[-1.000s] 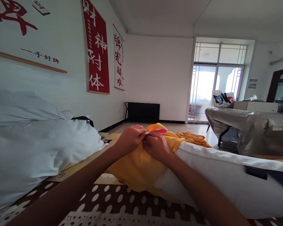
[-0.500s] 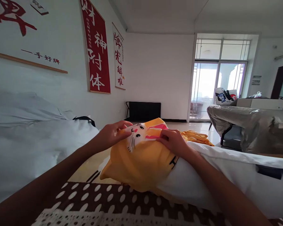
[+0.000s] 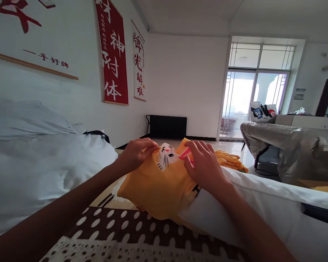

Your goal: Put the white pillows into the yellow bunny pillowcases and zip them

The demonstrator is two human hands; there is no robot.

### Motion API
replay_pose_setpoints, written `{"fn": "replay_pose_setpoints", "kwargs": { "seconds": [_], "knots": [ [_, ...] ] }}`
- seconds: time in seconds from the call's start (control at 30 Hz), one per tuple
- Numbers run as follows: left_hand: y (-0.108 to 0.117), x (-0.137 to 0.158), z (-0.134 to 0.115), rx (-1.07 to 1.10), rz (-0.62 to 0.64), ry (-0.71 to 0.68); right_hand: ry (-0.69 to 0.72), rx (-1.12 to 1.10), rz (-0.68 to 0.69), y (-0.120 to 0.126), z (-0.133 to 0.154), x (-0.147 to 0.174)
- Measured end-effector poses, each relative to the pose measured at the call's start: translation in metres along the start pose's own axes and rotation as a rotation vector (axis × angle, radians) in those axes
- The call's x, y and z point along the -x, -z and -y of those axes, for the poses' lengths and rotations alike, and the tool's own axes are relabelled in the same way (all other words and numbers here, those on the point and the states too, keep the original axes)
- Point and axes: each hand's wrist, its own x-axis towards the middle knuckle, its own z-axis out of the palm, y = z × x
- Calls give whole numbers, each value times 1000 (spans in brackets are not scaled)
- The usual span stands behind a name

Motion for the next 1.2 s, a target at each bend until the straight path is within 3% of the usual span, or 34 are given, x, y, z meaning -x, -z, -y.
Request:
{"fn": "replay_pose_setpoints", "kwargs": {
  "seconds": [0.1, 0.2, 0.27, 0.4, 0.5, 0.57, 0.63, 0.7, 0.77, 0.87, 0.97, 1.03, 1.13, 1.2],
  "knots": [
    [-3, 0, -3, 29, -66, 17, 45, -59, 40, -12, 19, -31],
    [2, 6, -8, 28, -140, 31, 81, -142, 215, -37, 26, -55],
    [9, 12, -10, 32, -140, 51, 45, -182, 259, -57, 25, -60],
    [23, 33, 12, 147, -164, 236, -47, -172, 82, -83, 17, -48],
    [17, 57, 47, 416, -174, 523, -78, -134, 1, -84, 12, -39],
    [1, 73, 66, 717, -60, 705, -77, -133, 4, -81, 13, -38],
    [-18, 83, 74, 1003, 109, 770, -44, -142, 43, -78, 15, -39],
    [-35, 85, 69, 1152, 206, 732, 12, -136, 96, -74, 18, -41],
    [-41, 81, 60, 1124, 138, 689, 68, -104, 125, -70, 24, -42],
    [-33, 75, 50, 923, -236, 636, 187, -88, 129, -64, 36, -42],
    [-18, 92, 52, 690, -574, 584, 305, -104, 179, -67, 51, -40],
    [-13, 114, 57, 626, -562, 488, 328, -67, 187, -78, 58, -38],
    [-16, 144, 67, 743, -381, 187, 352, 37, 105, -103, 57, -36],
    [-23, 148, 73, 786, -399, 141, 382, 69, 48, -115, 51, -36]
  ]
}}
